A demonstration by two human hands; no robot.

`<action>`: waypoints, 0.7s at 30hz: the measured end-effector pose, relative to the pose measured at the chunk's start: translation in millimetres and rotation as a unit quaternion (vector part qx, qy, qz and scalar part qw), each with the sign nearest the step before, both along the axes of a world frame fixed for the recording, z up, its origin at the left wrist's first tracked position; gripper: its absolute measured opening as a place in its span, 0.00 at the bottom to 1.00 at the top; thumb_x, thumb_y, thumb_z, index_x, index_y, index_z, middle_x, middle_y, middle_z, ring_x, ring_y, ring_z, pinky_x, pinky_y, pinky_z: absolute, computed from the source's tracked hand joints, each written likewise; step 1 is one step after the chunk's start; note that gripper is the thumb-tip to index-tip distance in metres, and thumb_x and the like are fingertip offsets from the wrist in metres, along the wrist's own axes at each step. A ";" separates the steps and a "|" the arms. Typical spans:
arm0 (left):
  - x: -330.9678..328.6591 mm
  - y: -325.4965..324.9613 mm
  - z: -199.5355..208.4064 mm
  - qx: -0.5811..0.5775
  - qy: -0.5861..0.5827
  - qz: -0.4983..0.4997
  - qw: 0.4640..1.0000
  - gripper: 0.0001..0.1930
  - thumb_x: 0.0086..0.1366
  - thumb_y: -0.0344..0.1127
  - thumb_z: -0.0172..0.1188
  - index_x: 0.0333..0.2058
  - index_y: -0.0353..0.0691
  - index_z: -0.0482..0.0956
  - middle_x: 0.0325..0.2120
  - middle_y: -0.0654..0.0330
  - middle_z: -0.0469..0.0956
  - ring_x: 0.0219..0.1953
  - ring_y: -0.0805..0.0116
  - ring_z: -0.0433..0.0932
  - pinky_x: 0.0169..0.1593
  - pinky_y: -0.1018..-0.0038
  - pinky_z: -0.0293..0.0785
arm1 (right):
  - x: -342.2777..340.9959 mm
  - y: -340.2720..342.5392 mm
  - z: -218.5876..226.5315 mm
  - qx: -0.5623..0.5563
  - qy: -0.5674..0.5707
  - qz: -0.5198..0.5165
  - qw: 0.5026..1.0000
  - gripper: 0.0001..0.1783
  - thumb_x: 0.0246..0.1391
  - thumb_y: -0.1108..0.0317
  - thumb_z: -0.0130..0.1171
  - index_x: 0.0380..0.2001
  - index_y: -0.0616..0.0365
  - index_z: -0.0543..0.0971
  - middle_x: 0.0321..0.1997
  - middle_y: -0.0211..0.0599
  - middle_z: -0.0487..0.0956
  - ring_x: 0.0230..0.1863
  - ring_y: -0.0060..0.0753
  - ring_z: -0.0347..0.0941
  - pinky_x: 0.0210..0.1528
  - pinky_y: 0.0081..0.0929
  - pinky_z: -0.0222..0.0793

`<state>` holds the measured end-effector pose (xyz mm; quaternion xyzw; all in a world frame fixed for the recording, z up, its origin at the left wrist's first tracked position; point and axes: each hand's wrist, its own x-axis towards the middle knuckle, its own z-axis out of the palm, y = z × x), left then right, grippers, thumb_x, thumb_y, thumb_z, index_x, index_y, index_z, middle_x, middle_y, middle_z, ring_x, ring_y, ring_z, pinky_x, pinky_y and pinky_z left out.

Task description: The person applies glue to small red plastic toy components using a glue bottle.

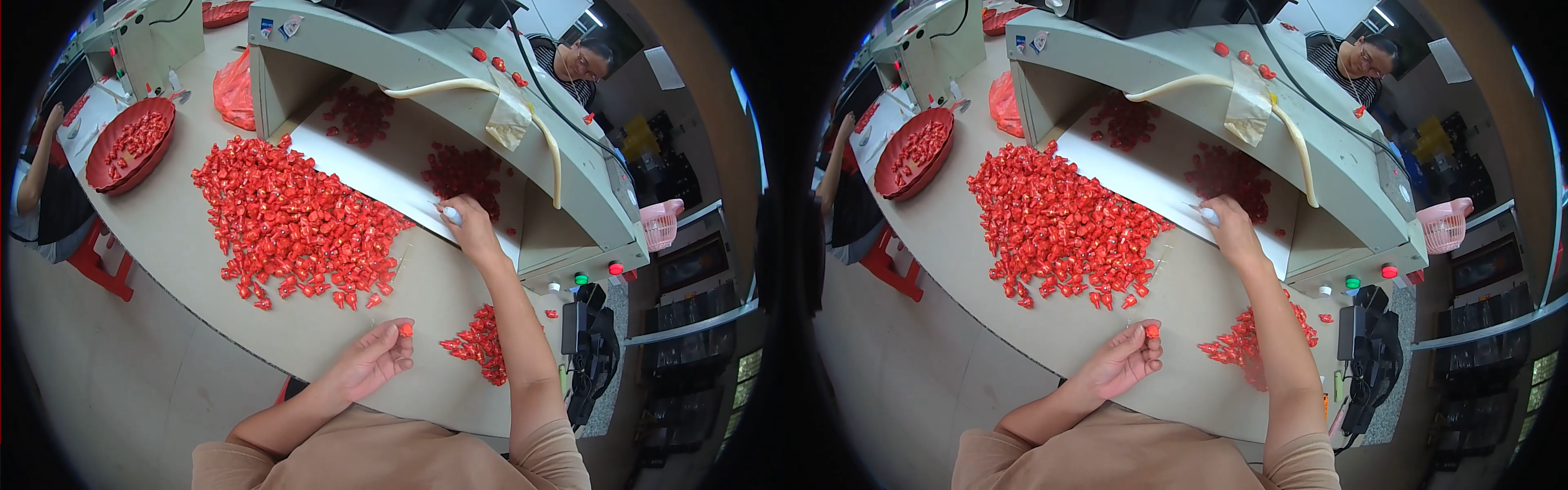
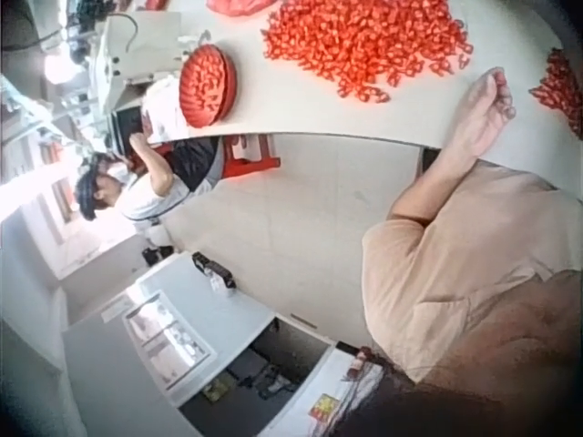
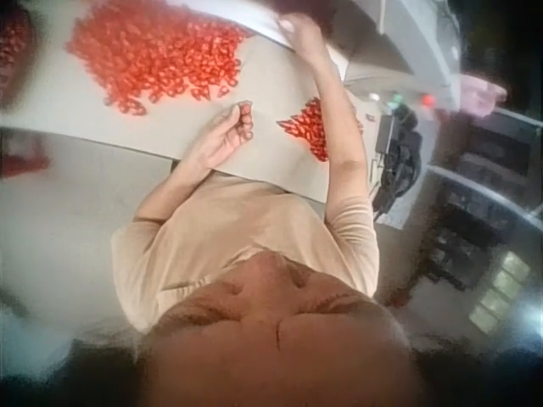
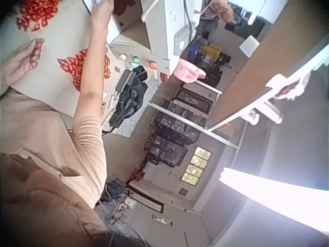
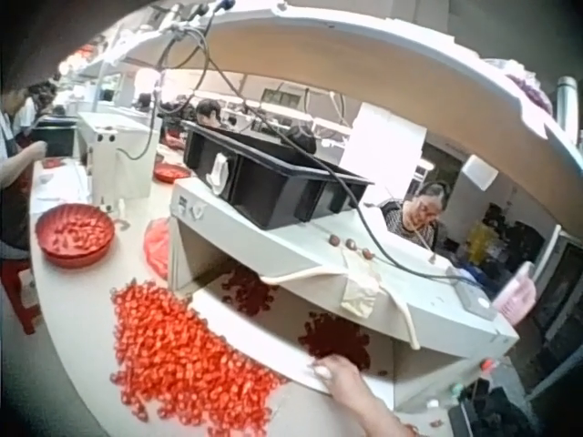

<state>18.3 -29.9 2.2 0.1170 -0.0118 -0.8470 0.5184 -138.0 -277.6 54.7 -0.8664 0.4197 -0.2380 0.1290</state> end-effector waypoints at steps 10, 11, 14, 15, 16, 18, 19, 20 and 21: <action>0.0 0.3 -10.4 -0.061 0.068 0.006 0.996 0.14 0.70 0.42 0.48 0.50 0.44 0.71 0.34 0.68 0.75 0.37 0.78 0.73 0.44 0.74 0.71 | 3.5 35.8 1.4 0.080 -0.049 -0.097 0.991 0.09 0.53 0.73 0.58 0.39 0.60 0.74 0.40 0.45 0.78 0.42 0.46 0.75 0.45 0.34 0.69; -0.1 0.5 -8.4 -0.060 0.068 0.006 0.996 0.14 0.70 0.42 0.48 0.50 0.44 0.71 0.34 0.68 0.75 0.37 0.78 0.73 0.44 0.74 0.71 | 1.5 45.5 2.0 0.104 -0.112 -0.097 0.984 0.08 0.54 0.72 0.58 0.38 0.60 0.74 0.39 0.41 0.79 0.41 0.38 0.75 0.43 0.30 0.69; 0.7 1.5 -3.5 -0.033 0.029 0.022 0.999 0.15 0.70 0.42 0.48 0.51 0.44 0.70 0.34 0.69 0.75 0.37 0.78 0.73 0.43 0.75 0.71 | -2.0 89.2 18.4 0.229 -0.216 -0.109 0.943 0.08 0.55 0.70 0.59 0.37 0.61 0.75 0.39 0.31 0.80 0.38 0.18 0.73 0.39 0.19 0.68; 0.6 2.1 -2.5 -0.040 0.033 0.022 0.998 0.15 0.70 0.41 0.48 0.51 0.44 0.70 0.34 0.69 0.75 0.38 0.78 0.73 0.43 0.75 0.71 | -6.1 105.1 21.8 0.270 -0.258 -0.109 0.921 0.08 0.55 0.70 0.59 0.38 0.61 0.76 0.39 0.31 0.80 0.37 0.16 0.73 0.38 0.17 0.68; 0.6 2.4 -3.0 -0.046 0.036 0.024 0.998 0.15 0.70 0.41 0.48 0.52 0.44 0.70 0.34 0.69 0.75 0.38 0.78 0.73 0.43 0.75 0.71 | -9.2 120.0 23.3 0.311 -0.298 -0.109 0.896 0.08 0.54 0.71 0.60 0.38 0.60 0.76 0.39 0.31 0.80 0.36 0.14 0.72 0.37 0.16 0.68; 0.6 2.1 -4.9 -0.053 0.042 0.023 0.997 0.15 0.70 0.41 0.48 0.52 0.44 0.70 0.35 0.68 0.75 0.38 0.78 0.73 0.43 0.75 0.71 | -12.9 149.3 27.4 0.326 -0.321 -0.110 0.882 0.09 0.53 0.73 0.61 0.38 0.60 0.77 0.38 0.31 0.79 0.36 0.14 0.72 0.36 0.17 0.68; 0.5 2.6 -5.1 -0.063 0.047 0.024 0.997 0.15 0.70 0.41 0.48 0.52 0.45 0.70 0.35 0.68 0.76 0.38 0.78 0.73 0.43 0.75 0.71 | -14.6 162.9 28.0 0.337 -0.346 -0.107 0.869 0.10 0.52 0.75 0.62 0.39 0.60 0.78 0.38 0.32 0.79 0.35 0.14 0.71 0.36 0.17 0.69; 0.3 2.9 -4.6 -0.058 0.048 0.022 0.997 0.15 0.70 0.41 0.48 0.52 0.45 0.70 0.35 0.68 0.76 0.38 0.78 0.73 0.43 0.75 0.71 | -15.5 174.8 27.1 0.340 -0.346 -0.110 0.868 0.10 0.52 0.75 0.62 0.39 0.60 0.78 0.38 0.32 0.79 0.35 0.14 0.71 0.36 0.17 0.69; 0.6 1.3 -3.6 -0.067 0.046 0.018 0.997 0.15 0.70 0.41 0.48 0.52 0.45 0.70 0.35 0.68 0.76 0.37 0.77 0.74 0.43 0.75 0.71 | -15.8 184.6 26.2 0.285 -0.322 -0.105 0.897 0.10 0.50 0.77 0.62 0.37 0.61 0.77 0.37 0.32 0.77 0.35 0.18 0.72 0.36 0.18 0.69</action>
